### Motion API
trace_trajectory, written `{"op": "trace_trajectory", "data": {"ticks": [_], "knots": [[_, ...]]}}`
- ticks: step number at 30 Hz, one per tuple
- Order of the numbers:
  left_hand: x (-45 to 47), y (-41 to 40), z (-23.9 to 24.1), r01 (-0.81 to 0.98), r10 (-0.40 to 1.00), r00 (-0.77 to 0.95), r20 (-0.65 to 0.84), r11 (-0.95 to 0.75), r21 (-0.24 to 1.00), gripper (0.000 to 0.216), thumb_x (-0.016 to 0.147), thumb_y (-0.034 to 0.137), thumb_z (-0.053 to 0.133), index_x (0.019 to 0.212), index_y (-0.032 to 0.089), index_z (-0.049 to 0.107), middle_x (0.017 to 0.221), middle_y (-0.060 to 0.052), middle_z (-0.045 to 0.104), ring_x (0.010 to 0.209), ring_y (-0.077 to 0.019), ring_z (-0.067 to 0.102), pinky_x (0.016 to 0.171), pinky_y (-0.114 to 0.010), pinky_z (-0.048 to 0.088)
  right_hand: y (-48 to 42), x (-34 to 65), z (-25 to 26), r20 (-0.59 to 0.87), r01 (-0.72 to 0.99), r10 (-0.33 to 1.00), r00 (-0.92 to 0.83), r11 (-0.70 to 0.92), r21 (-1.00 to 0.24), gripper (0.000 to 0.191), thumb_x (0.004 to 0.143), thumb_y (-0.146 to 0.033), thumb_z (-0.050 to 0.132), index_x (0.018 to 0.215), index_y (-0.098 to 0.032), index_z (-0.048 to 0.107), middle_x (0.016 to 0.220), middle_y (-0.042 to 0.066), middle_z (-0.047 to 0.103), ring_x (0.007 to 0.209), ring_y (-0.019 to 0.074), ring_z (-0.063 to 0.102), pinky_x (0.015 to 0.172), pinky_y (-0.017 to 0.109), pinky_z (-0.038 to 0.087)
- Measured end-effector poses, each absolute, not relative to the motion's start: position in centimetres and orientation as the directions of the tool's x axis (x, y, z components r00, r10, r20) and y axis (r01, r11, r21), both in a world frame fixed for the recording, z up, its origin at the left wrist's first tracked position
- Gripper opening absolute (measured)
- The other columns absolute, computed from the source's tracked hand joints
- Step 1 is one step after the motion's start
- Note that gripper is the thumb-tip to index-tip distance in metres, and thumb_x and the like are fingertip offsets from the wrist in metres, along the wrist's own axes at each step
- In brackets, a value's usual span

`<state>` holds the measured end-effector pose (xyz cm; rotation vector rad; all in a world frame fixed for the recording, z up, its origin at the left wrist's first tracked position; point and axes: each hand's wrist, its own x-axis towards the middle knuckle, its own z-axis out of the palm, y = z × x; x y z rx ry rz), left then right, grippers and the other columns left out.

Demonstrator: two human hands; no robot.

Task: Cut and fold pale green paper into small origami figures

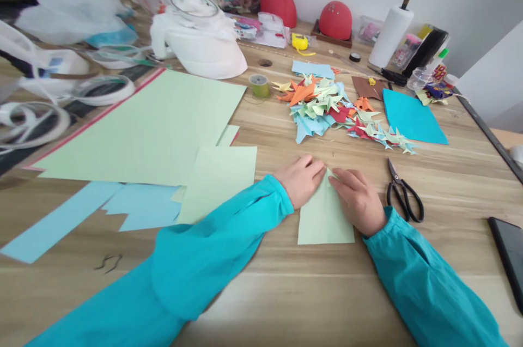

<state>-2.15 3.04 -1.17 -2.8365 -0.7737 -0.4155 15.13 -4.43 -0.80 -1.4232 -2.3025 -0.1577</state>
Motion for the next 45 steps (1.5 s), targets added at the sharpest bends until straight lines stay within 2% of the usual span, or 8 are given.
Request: {"op": "trace_trajectory", "data": {"ticks": [7,12,18,28,35,39,45], "knots": [[-2.15,3.1,-1.32,0.51,0.456,0.828,0.325,-0.854,-0.1,0.031,0.092,0.019,0.029,0.098,0.012,0.059,0.089,-0.01,0.058,0.081,-0.0203,0.048,0.065,-0.035,0.037,-4.48,15.25,-0.61,0.386,0.851,0.813,-0.436,0.512,-0.117,0.031,0.087,-0.01,0.042,0.11,-0.019,0.061,0.115,0.007,0.062,0.102,0.0215,0.05,0.083,0.038,0.046],[-2.1,3.1,-1.27,0.526,0.474,0.824,0.311,-0.843,-0.112,0.03,0.092,0.02,0.03,0.098,0.013,0.059,0.09,-0.008,0.058,0.082,-0.0187,0.048,0.066,-0.033,0.037,-4.56,15.15,-0.65,0.369,0.863,0.821,-0.435,0.497,-0.09,0.029,0.087,-0.011,0.042,0.108,-0.018,0.062,0.114,0.009,0.061,0.101,0.0216,0.05,0.082,0.038,0.046],[-2.2,3.04,-1.05,0.512,0.459,0.839,0.293,-0.848,-0.139,0.032,0.091,0.018,0.029,0.101,0.011,0.059,0.091,-0.01,0.058,0.082,-0.022,0.048,0.065,-0.036,0.037,-4.57,15.09,-0.54,0.357,0.867,0.824,-0.441,0.493,-0.069,0.029,0.086,-0.008,0.042,0.105,-0.019,0.063,0.116,0.007,0.06,0.101,0.0221,0.05,0.081,0.037,0.045],[-2.23,3.06,-1.15,0.519,0.465,0.827,0.317,-0.848,-0.109,0.031,0.091,0.019,0.03,0.1,0.012,0.059,0.091,-0.01,0.058,0.082,-0.0214,0.048,0.066,-0.036,0.037,-4.52,15.02,-0.65,0.344,0.869,0.832,-0.436,0.489,-0.081,0.029,0.085,-0.007,0.042,0.104,-0.017,0.062,0.117,0.009,0.059,0.104,0.0225,0.048,0.082,0.038,0.043],[-2.32,2.94,-1.14,0.521,0.462,0.829,0.314,-0.843,-0.135,0.03,0.088,0.016,0.035,0.108,0.009,0.056,0.096,-0.012,0.058,0.086,-0.0221,0.048,0.07,-0.035,0.039,-4.44,15.02,-0.61,0.35,0.868,0.829,-0.436,0.49,-0.078,0.028,0.086,-0.008,0.043,0.103,-0.017,0.062,0.116,0.008,0.059,0.103,0.0222,0.049,0.083,0.038,0.044],[-2.41,2.93,-1.08,0.517,0.466,0.831,0.304,-0.849,-0.113,0.033,0.089,0.019,0.036,0.117,0.015,0.053,0.097,-0.011,0.057,0.086,-0.0219,0.048,0.069,-0.036,0.039,-4.43,15.04,-0.55,0.342,0.864,0.828,-0.445,0.497,-0.077,0.027,0.086,-0.009,0.044,0.106,-0.016,0.061,0.118,0.009,0.059,0.103,0.0228,0.049,0.084,0.038,0.044],[-2.37,2.89,-1.09,0.548,0.503,0.815,0.287,-0.83,-0.1,0.031,0.089,0.022,0.036,0.112,0.019,0.057,0.097,-0.011,0.057,0.087,-0.0222,0.048,0.069,-0.036,0.039,-4.43,15.02,-0.66,0.353,0.863,0.827,-0.438,0.497,-0.095,0.027,0.087,-0.01,0.043,0.105,-0.017,0.062,0.117,0.008,0.059,0.104,0.0223,0.05,0.084,0.038,0.044]]}}
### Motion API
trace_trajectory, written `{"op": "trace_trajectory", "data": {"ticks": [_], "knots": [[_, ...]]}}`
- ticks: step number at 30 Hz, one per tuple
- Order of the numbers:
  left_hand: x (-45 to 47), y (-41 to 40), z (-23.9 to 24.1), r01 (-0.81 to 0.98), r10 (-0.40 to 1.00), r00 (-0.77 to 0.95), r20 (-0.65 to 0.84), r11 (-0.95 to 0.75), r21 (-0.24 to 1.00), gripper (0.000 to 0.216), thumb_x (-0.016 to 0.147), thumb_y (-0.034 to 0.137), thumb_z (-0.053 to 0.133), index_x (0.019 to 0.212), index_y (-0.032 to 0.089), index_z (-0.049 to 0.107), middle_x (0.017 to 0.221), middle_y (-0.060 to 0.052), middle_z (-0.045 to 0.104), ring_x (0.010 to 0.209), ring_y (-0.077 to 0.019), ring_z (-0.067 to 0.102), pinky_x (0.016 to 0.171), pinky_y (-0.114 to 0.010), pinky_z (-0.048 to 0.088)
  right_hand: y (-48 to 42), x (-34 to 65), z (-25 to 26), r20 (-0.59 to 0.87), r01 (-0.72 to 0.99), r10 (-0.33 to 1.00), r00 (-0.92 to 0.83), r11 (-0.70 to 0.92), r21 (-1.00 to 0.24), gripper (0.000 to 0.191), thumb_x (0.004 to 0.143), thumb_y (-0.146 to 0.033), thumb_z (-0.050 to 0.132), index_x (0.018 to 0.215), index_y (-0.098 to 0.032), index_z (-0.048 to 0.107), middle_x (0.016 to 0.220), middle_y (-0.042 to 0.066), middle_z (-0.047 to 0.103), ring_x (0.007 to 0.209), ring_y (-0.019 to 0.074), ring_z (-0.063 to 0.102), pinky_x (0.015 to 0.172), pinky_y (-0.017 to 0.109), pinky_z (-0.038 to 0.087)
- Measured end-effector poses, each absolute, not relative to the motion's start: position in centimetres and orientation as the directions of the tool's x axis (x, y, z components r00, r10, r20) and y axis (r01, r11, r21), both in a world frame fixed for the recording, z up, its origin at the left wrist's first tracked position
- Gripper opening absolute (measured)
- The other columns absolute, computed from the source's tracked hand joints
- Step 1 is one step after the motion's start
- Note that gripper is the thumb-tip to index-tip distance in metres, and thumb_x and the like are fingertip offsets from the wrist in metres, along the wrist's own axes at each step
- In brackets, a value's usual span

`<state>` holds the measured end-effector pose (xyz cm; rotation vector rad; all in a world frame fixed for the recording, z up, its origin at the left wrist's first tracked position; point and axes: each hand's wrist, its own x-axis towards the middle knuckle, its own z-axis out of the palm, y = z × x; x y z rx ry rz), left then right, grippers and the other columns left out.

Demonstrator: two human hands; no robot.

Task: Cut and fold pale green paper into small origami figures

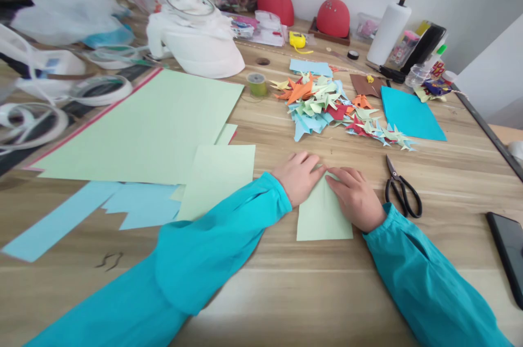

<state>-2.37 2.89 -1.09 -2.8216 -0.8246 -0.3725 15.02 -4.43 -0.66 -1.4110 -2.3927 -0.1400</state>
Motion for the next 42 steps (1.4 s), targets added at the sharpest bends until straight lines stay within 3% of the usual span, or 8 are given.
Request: {"op": "trace_trajectory", "data": {"ticks": [10,18,25,31,42], "knots": [[-2.5,3.0,-1.2,0.56,0.512,0.798,0.319,-0.825,-0.078,0.034,0.087,0.017,0.037,0.114,0.009,0.056,0.105,-0.013,0.058,0.092,-0.0234,0.048,0.074,-0.037,0.04,-4.4,15.1,-0.8,0.377,0.859,0.816,-0.439,0.504,-0.091,0.027,0.087,-0.009,0.041,0.101,-0.015,0.063,0.114,0.009,0.061,0.102,0.0228,0.051,0.082,0.039,0.045],[-2.5,2.9,-1.0,0.556,0.512,0.797,0.319,-0.829,-0.061,0.033,0.088,0.024,0.039,0.115,0.022,0.058,0.101,-0.011,0.058,0.09,-0.0239,0.048,0.07,-0.036,0.039,-4.4,15.0,-0.8,0.352,0.86,0.831,-0.431,0.496,-0.119,0.028,0.087,-0.009,0.042,0.106,-0.017,0.062,0.117,0.009,0.059,0.105,0.0223,0.049,0.084,0.039,0.044],[-2.6,3.0,-0.8,0.562,0.534,0.795,0.289,-0.827,-0.02,0.034,0.084,0.025,0.042,0.115,0.022,0.058,0.104,-0.011,0.056,0.093,-0.0253,0.046,0.071,-0.038,0.038,-4.5,15.0,-0.5,0.343,0.859,0.841,-0.419,0.49,-0.151,0.026,0.087,-0.011,0.044,0.105,-0.017,0.062,0.117,0.009,0.058,0.105,0.0228,0.049,0.085,0.039,0.044],[-2.7,2.6,-0.9,0.568,0.567,0.766,0.302,-0.817,0.093,0.04,0.083,0.04,0.043,0.116,0.021,0.058,0.11,-0.012,0.052,0.097,-0.0266,0.043,0.077,-0.041,0.037,-4.4,14.9,-0.5,0.329,0.863,0.857,-0.396,0.47,-0.184,0.025,0.086,-0.013,0.046,0.105,-0.017,0.062,0.117,0.009,0.058,0.105,0.0228,0.049,0.085,0.039,0.043],[-2.3,2.0,-1.0,0.638,0.638,0.7,0.321,-0.761,0.119,0.039,0.084,0.043,0.042,0.113,0.024,0.06,0.106,-0.011,0.053,0.092,-0.0263,0.043,0.072,-0.04,0.036,-4.3,14.9,-0.7,0.351,0.851,0.87,-0.346,0.448,-0.272,0.024,0.087,-0.016,0.044,0.102,-0.018,0.064,0.116,0.008,0.059,0.105,0.0209,0.05,0.086,0.038,0.042]]}}
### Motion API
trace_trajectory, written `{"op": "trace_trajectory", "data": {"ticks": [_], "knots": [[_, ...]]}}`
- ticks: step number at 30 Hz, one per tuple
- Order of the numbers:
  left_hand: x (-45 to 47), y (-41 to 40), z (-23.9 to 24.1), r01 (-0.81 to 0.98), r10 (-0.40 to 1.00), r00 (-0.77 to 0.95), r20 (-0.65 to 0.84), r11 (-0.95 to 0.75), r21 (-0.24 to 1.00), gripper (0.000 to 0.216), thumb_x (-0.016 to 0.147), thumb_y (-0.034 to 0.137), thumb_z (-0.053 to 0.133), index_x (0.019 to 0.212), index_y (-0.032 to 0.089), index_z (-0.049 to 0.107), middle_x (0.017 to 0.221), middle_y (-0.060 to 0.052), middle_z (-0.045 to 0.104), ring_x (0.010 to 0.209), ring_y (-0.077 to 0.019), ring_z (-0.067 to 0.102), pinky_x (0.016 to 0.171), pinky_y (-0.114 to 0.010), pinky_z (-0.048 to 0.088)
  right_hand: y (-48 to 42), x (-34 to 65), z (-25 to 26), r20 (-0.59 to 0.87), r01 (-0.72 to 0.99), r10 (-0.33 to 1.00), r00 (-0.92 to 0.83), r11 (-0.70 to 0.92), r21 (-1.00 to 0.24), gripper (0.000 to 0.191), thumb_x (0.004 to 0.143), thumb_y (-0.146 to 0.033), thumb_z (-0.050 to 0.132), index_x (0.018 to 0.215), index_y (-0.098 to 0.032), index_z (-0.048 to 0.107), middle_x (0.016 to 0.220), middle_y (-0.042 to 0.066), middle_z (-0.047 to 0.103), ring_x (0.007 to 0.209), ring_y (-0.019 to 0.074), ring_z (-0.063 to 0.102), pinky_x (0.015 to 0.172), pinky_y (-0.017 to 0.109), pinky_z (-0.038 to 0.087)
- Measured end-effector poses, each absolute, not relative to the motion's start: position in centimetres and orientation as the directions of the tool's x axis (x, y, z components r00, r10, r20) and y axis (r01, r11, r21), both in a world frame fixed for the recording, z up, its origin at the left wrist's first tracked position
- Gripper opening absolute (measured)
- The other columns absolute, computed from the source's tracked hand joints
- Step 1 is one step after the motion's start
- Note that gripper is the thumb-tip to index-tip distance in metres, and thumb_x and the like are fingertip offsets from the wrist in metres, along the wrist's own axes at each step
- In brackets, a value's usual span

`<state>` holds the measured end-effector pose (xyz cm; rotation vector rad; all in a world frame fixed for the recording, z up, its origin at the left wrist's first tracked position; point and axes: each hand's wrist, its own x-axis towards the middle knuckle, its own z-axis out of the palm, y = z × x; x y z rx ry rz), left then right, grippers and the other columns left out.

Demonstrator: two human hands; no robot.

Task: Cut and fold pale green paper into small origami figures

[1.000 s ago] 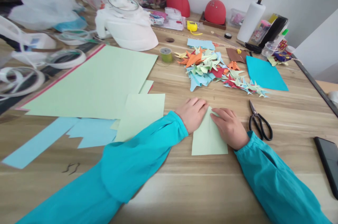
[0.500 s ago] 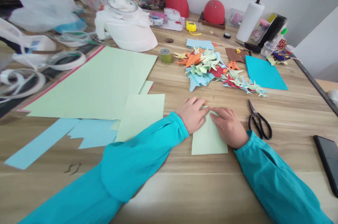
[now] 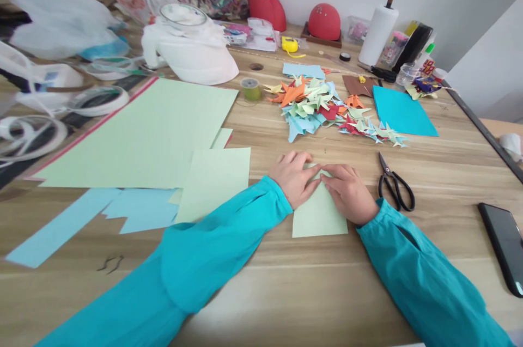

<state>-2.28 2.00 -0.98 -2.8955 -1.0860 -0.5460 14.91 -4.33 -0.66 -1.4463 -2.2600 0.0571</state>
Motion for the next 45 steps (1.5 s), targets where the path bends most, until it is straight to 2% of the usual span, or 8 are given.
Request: {"op": "trace_trajectory", "data": {"ticks": [7,17,20,27,33,41,43,45], "knots": [[-2.2,1.9,-1.0,0.643,0.644,0.694,0.321,-0.755,0.124,0.039,0.084,0.044,0.042,0.111,0.024,0.062,0.106,-0.011,0.053,0.093,-0.0267,0.043,0.072,-0.04,0.035,-4.1,15.0,-0.9,0.337,0.834,0.89,-0.309,0.424,-0.354,0.023,0.087,-0.017,0.046,0.101,-0.021,0.064,0.116,0.006,0.059,0.106,0.0202,0.05,0.087,0.038,0.041],[-1.9,1.4,-0.3,0.646,0.63,0.717,0.298,-0.761,0.058,0.038,0.085,0.039,0.039,0.11,0.02,0.062,0.108,-0.013,0.054,0.097,-0.0281,0.044,0.073,-0.041,0.036,-4.1,15.1,-0.8,0.335,0.837,0.89,-0.309,0.422,-0.348,0.022,0.085,-0.016,0.048,0.101,-0.019,0.064,0.115,0.006,0.059,0.104,0.0212,0.05,0.087,0.038,0.042],[-1.7,1.2,0.0,0.645,0.625,0.728,0.282,-0.764,0.028,0.039,0.086,0.038,0.039,0.111,0.018,0.061,0.107,-0.014,0.054,0.096,-0.0285,0.045,0.072,-0.041,0.036,-4.2,14.9,-0.8,0.351,0.868,0.892,-0.284,0.395,-0.301,0.025,0.086,-0.021,0.048,0.108,-0.017,0.06,0.112,0.009,0.06,0.102,0.0222,0.051,0.085,0.037,0.042],[-1.3,0.7,0.7,0.647,0.623,0.748,0.227,-0.761,-0.043,0.04,0.085,0.036,0.039,0.112,0.015,0.059,0.104,-0.016,0.056,0.091,-0.0296,0.047,0.066,-0.041,0.034,-4.5,13.5,-0.1,0.311,0.942,0.903,-0.297,0.33,-0.057,0.029,0.089,-0.028,0.045,0.11,-0.013,0.057,0.108,0.012,0.06,0.099,0.0248,0.051,0.082,0.039,0.04],[-1.3,0.5,0.7,0.676,0.651,0.719,0.242,-0.736,-0.03,0.038,0.086,0.035,0.039,0.112,0.016,0.059,0.104,-0.015,0.057,0.09,-0.0287,0.048,0.065,-0.04,0.032,-5.1,13.6,0.0,0.37,0.959,0.897,-0.242,0.279,-0.049,0.022,0.088,-0.024,0.044,0.088,-0.015,0.065,0.102,0.011,0.063,0.095,0.0222,0.054,0.078,0.037,0.038],[-1.4,0.6,0.4,0.66,0.634,0.727,0.264,-0.751,-0.013,0.039,0.087,0.034,0.037,0.113,0.016,0.058,0.106,-0.015,0.057,0.091,-0.0289,0.047,0.067,-0.041,0.033,-6.0,14.5,0.4,0.47,0.978,0.874,-0.123,0.188,-0.093,0.029,0.081,-0.013,0.047,0.058,-0.018,0.064,0.09,0.008,0.069,0.088,0.0219,0.058,0.077,0.036,0.038],[-1.4,0.6,0.2,0.653,0.622,0.726,0.295,-0.757,-0.01,0.039,0.087,0.033,0.036,0.112,0.015,0.059,0.107,-0.016,0.056,0.092,-0.0289,0.047,0.068,-0.042,0.034,-5.8,14.6,0.4,0.511,0.972,0.85,-0.128,0.211,-0.106,0.026,0.082,-0.014,0.046,0.065,-0.018,0.066,0.089,0.008,0.069,0.088,0.0214,0.058,0.079,0.036,0.037],[-1.4,0.6,0.1,0.644,0.604,0.727,0.326,-0.765,-0.02,0.038,0.087,0.032,0.036,0.111,0.014,0.059,0.11,-0.017,0.055,0.094,-0.0289,0.047,0.069,-0.042,0.035,-5.6,14.6,0.3,0.506,0.964,0.846,-0.166,0.248,-0.099,0.022,0.084,-0.018,0.046,0.083,-0.017,0.068,0.096,0.008,0.067,0.094,0.022,0.055,0.083,0.037,0.037]]}}
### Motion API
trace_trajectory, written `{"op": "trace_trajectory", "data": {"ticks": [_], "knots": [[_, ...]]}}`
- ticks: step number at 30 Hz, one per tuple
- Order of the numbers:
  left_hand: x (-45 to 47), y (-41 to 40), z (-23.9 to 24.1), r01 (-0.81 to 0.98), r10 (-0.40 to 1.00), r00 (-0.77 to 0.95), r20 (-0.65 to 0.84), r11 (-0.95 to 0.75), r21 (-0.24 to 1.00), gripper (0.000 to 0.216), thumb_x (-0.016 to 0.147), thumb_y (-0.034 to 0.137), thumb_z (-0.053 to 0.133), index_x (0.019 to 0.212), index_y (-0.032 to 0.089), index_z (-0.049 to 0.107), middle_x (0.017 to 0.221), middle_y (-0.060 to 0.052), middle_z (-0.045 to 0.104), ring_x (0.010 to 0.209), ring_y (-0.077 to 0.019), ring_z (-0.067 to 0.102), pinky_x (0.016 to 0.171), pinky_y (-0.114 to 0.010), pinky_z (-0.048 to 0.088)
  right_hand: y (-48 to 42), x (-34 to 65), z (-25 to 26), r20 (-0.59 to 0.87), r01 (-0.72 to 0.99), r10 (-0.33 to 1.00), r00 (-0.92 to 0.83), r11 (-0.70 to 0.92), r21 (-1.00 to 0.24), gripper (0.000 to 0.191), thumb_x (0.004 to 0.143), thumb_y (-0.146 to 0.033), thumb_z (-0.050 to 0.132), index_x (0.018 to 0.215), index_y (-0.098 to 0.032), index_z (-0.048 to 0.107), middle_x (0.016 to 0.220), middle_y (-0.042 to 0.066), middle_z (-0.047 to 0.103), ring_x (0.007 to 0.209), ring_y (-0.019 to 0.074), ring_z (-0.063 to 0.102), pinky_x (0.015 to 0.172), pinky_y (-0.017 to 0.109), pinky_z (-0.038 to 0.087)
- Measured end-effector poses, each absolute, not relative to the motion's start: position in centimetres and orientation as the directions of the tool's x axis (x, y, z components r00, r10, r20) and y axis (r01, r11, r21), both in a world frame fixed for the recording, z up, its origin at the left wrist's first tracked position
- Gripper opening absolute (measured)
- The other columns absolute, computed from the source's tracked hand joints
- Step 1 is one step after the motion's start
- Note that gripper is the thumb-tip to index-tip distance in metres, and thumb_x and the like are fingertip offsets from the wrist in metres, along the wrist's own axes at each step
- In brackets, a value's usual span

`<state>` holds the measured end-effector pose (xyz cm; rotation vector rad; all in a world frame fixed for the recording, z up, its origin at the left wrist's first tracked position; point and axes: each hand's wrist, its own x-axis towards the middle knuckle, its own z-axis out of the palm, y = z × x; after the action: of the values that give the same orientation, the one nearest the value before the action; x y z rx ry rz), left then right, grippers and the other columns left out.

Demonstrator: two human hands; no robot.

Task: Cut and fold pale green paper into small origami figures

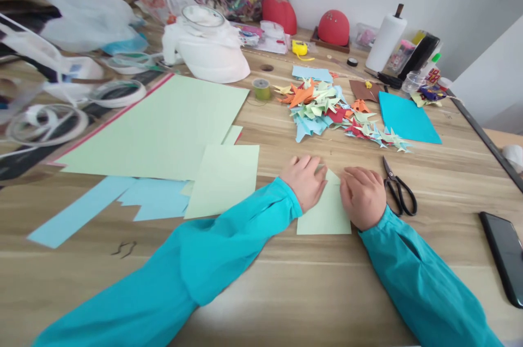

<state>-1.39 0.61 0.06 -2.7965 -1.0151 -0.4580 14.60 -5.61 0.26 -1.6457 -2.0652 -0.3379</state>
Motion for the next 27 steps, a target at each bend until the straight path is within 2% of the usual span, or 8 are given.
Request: {"op": "trace_trajectory", "data": {"ticks": [3,6,9,13,18,23,27], "knots": [[-1.3,0.5,0.0,0.63,0.58,0.734,0.353,-0.775,-0.038,0.036,0.087,0.029,0.037,0.109,0.013,0.06,0.117,-0.016,0.053,0.1,-0.0285,0.047,0.073,-0.041,0.035,-5.3,14.4,0.0,0.428,0.962,0.877,-0.218,0.266,-0.056,0.026,0.087,-0.026,0.045,0.105,-0.018,0.062,0.103,0.01,0.062,0.099,0.0243,0.05,0.081,0.038,0.037],[-1.1,0.6,-0.2,0.611,0.55,0.743,0.382,-0.79,-0.052,0.033,0.087,0.024,0.037,0.106,0.012,0.061,0.121,-0.015,0.052,0.102,-0.0276,0.046,0.078,-0.041,0.035,-5.0,14.2,0.0,0.351,0.969,0.907,-0.23,0.247,-0.004,0.028,0.088,-0.03,0.044,0.109,-0.02,0.06,0.103,0.011,0.059,0.094,0.0252,0.049,0.075,0.037,0.037],[-1.0,0.7,-0.4,0.575,0.509,0.766,0.393,-0.816,-0.063,0.032,0.087,0.022,0.036,0.104,0.013,0.062,0.118,-0.012,0.055,0.103,-0.0264,0.047,0.081,-0.04,0.035,-4.9,14.1,0.2,0.325,0.965,0.91,-0.259,0.258,0.047,0.027,0.089,-0.029,0.043,0.109,-0.019,0.06,0.1,0.011,0.059,0.092,0.0249,0.049,0.076,0.038,0.036],[-1.0,0.7,-0.5,0.582,0.521,0.763,0.382,-0.811,-0.057,0.031,0.088,0.024,0.037,0.105,0.013,0.061,0.11,-0.013,0.058,0.101,-0.0261,0.048,0.079,-0.041,0.035,-4.8,13.9,0.7,0.331,0.957,0.898,-0.289,0.28,0.076,0.025,0.089,-0.024,0.041,0.101,-0.017,0.062,0.09,0.011,0.06,0.087,0.0232,0.05,0.08,0.039,0.034],[-0.9,0.5,-0.2,0.587,0.532,0.771,0.35,-0.807,-0.064,0.031,0.089,0.023,0.035,0.106,0.012,0.059,0.104,-0.012,0.06,0.096,-0.0241,0.051,0.076,-0.039,0.035,-5.2,13.9,1.2,0.358,0.954,0.885,-0.299,0.283,0.096,0.022,0.086,-0.02,0.045,0.083,-0.015,0.066,0.083,0.01,0.063,0.086,0.0232,0.051,0.085,0.04,0.033],[-1.0,0.5,-0.4,0.579,0.517,0.778,0.357,-0.811,-0.087,0.031,0.089,0.023,0.035,0.105,0.011,0.059,0.102,-0.011,0.06,0.095,-0.0234,0.051,0.075,-0.039,0.034,-5.7,14.2,1.4,0.386,0.955,0.873,-0.297,0.276,0.11,0.023,0.079,-0.012,0.049,0.063,-0.016,0.065,0.078,0.009,0.065,0.084,0.0221,0.052,0.082,0.039,0.035],[-1.0,0.6,-0.7,0.581,0.511,0.773,0.375,-0.808,-0.097,0.029,0.088,0.022,0.037,0.101,0.011,0.06,0.102,-0.011,0.06,0.095,-0.023,0.051,0.076,-0.039,0.034,-5.9,14.3,1.3,0.384,0.955,0.875,-0.297,0.272,0.119,0.023,0.075,-0.011,0.051,0.055,-0.016,0.062,0.075,0.008,0.065,0.082,0.0207,0.053,0.08,0.036,0.036]]}}
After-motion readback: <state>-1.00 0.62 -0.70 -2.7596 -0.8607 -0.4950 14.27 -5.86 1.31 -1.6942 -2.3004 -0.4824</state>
